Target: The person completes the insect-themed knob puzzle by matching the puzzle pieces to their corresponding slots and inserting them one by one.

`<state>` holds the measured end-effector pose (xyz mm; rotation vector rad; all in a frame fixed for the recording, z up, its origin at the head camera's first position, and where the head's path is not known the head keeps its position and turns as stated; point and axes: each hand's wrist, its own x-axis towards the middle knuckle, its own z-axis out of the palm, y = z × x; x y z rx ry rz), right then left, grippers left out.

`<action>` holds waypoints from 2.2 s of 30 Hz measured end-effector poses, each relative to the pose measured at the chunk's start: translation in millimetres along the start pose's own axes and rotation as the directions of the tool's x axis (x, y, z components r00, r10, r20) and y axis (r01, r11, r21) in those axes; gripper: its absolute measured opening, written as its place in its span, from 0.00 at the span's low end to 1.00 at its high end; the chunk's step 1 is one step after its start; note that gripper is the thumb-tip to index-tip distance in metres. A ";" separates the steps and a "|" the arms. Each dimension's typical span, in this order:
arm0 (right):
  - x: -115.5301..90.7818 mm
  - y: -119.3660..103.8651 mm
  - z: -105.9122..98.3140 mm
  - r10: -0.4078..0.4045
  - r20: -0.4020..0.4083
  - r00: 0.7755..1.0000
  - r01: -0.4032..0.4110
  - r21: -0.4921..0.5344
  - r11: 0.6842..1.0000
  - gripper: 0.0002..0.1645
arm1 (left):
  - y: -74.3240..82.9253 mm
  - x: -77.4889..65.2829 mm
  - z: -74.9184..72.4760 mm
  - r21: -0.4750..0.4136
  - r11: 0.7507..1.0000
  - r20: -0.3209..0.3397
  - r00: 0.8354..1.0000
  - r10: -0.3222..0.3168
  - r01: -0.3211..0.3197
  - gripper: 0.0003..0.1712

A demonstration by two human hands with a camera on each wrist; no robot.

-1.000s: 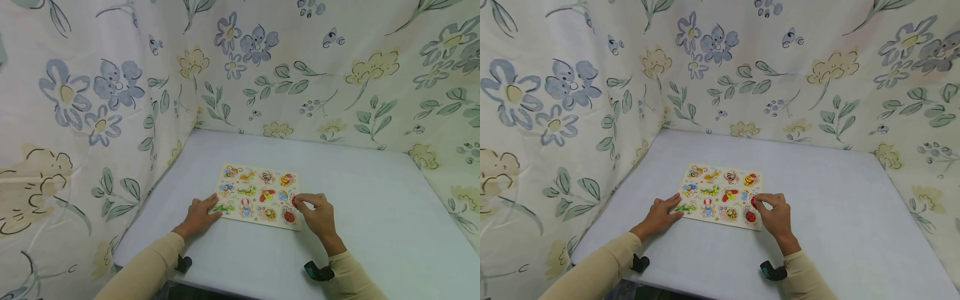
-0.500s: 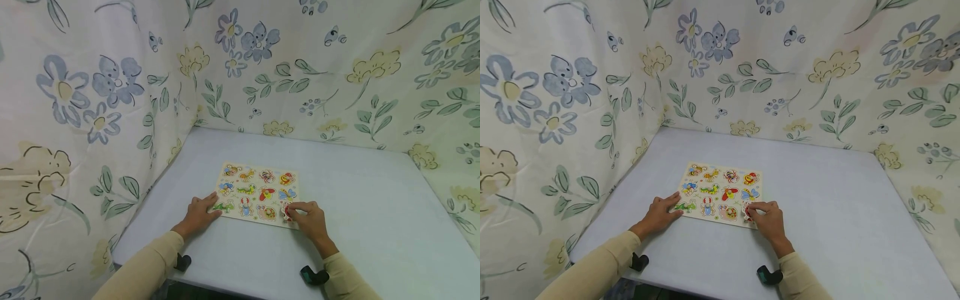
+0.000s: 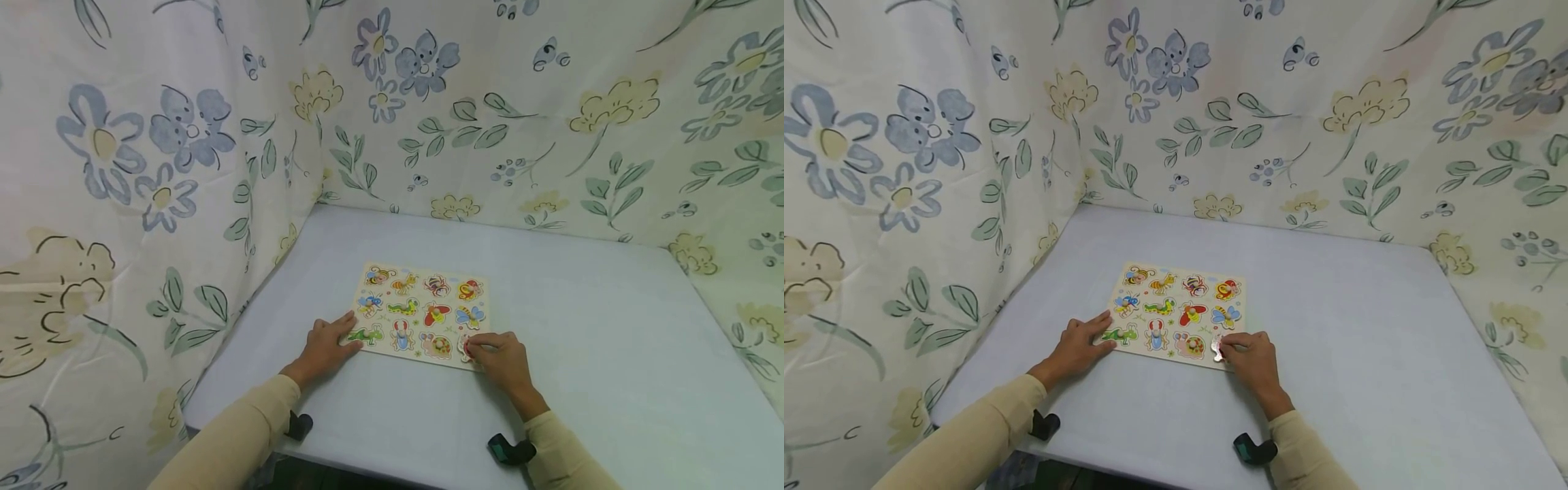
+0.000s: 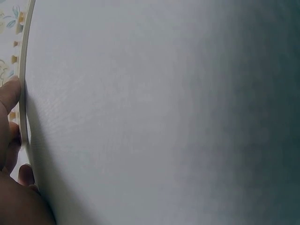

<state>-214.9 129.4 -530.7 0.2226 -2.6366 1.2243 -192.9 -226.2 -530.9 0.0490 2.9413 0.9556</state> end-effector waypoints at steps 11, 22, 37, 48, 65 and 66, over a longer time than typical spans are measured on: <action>1.8 3.0 1.6 0.036 0.032 0.999 -0.036 -0.020 0.999 0.04 | -1.6 1.0 0.5 -0.004 1.000 -0.010 1.000 0.018 -0.018 0.37; 0.8 2.2 1.5 0.010 0.039 0.999 -0.008 -0.033 0.999 0.05 | 1.0 -1.7 0.7 0.001 1.000 -0.010 1.000 0.006 -0.006 0.37; -1.9 2.2 1.6 0.060 0.058 0.996 -0.058 -0.034 0.998 0.04 | 1.6 -2.1 -0.5 -0.017 1.000 -0.016 1.000 0.016 -0.016 0.37; -1.3 3.2 1.7 0.079 0.064 0.995 -0.077 -0.035 0.996 0.05 | 1.7 -1.6 -0.9 -0.013 1.000 -0.012 1.000 0.019 -0.020 0.37; -3.6 7.1 2.6 0.120 0.077 0.990 -0.116 -0.046 0.992 0.07 | -2.8 -1.0 1.7 -0.030 0.999 -0.001 1.000 0.027 -0.027 0.37; -3.0 8.0 2.1 0.120 0.070 0.990 -0.117 -0.046 0.992 0.08 | -3.3 -1.1 1.8 -0.030 0.999 -0.001 1.000 0.028 -0.028 0.37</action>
